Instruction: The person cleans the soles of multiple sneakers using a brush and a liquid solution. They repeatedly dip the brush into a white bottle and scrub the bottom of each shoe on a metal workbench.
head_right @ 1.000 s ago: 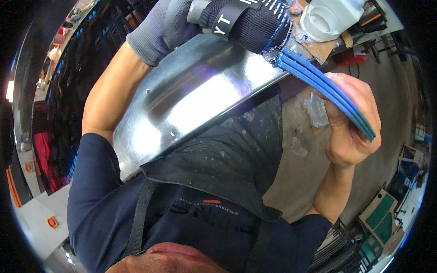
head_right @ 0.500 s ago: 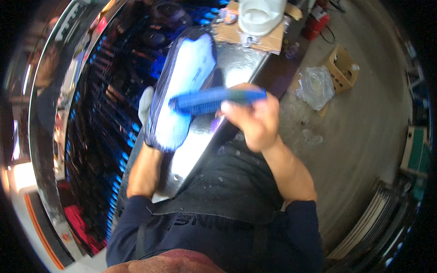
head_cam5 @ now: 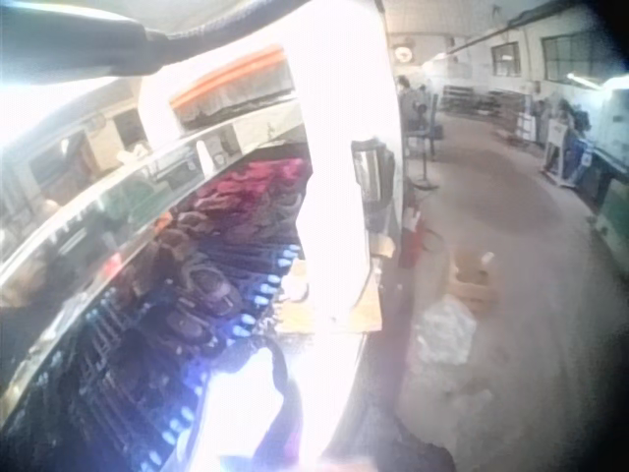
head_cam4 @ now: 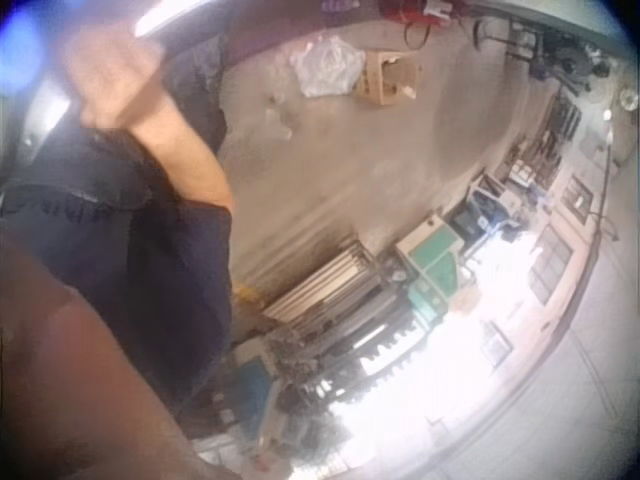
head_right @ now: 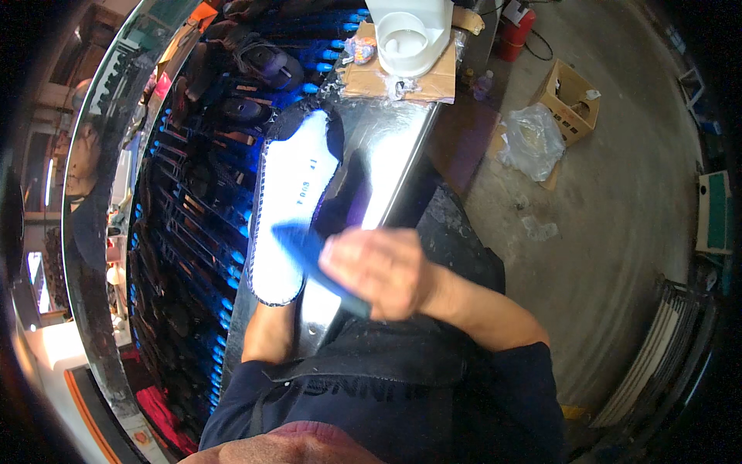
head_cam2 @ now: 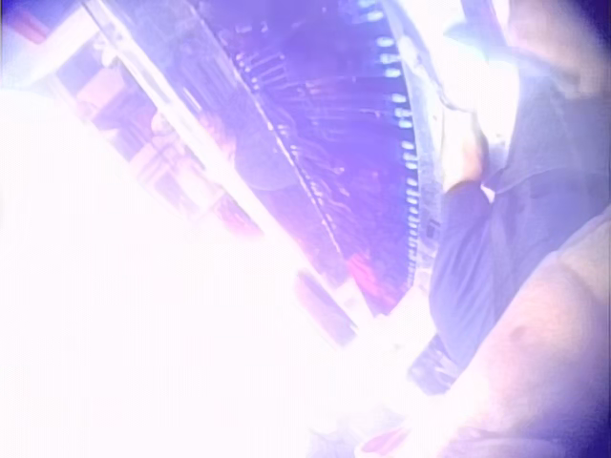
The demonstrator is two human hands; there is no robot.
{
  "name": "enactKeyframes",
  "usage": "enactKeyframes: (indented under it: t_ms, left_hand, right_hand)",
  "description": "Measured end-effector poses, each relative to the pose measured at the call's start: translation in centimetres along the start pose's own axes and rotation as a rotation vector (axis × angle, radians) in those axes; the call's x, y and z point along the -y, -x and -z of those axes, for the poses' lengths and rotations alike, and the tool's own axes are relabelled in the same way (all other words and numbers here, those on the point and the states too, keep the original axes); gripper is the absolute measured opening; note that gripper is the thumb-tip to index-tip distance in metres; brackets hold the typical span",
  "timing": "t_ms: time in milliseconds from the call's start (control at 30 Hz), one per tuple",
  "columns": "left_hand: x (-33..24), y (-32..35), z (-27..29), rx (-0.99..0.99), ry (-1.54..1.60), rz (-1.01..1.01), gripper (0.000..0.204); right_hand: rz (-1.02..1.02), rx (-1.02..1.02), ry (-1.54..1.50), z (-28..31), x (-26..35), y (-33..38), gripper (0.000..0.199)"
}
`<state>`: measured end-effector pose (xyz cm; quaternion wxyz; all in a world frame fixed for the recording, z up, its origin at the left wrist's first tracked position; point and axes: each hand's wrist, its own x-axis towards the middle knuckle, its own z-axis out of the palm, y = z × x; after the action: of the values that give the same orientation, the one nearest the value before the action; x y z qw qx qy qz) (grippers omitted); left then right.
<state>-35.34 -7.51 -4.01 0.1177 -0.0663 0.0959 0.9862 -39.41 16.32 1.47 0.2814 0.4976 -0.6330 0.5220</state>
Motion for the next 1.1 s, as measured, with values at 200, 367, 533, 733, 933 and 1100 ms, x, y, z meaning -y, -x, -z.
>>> enactKeyframes:
  t_ms: [200,367,533,733,933,1100]
  left_hand:
    - [0.6,-0.5,0.1,0.004,0.0,0.019,0.07]
    - [0.6,0.0,-0.2,0.014,0.004,-0.011,0.07]
    - [0.6,-0.2,-1.2,0.081,0.05,-0.055,0.069]
    - [-1.7,4.4,-3.1,0.357,0.26,-0.08,0.072]
    - [-3.3,13.1,-1.7,0.186,0.059,-0.509,0.066]
    - [-11.9,17.7,0.5,-0.23,-0.419,-0.802,0.041]
  right_hand:
    - [-0.721,-0.148,-0.562,2.7,-4.9,-3.3,0.026]
    - [-0.793,-0.438,-0.288,1.6,-8.4,-1.8,0.016]
    - [-0.12,-0.031,-0.182,1.1,-1.0,-0.4,0.027]
    - [-0.823,-0.393,-0.738,2.2,-6.7,1.1,0.018]
    - [-1.014,-0.392,-0.775,-0.1,-12.4,1.7,0.022]
    - [-0.998,-0.312,-0.713,-1.7,-13.9,3.5,0.021]
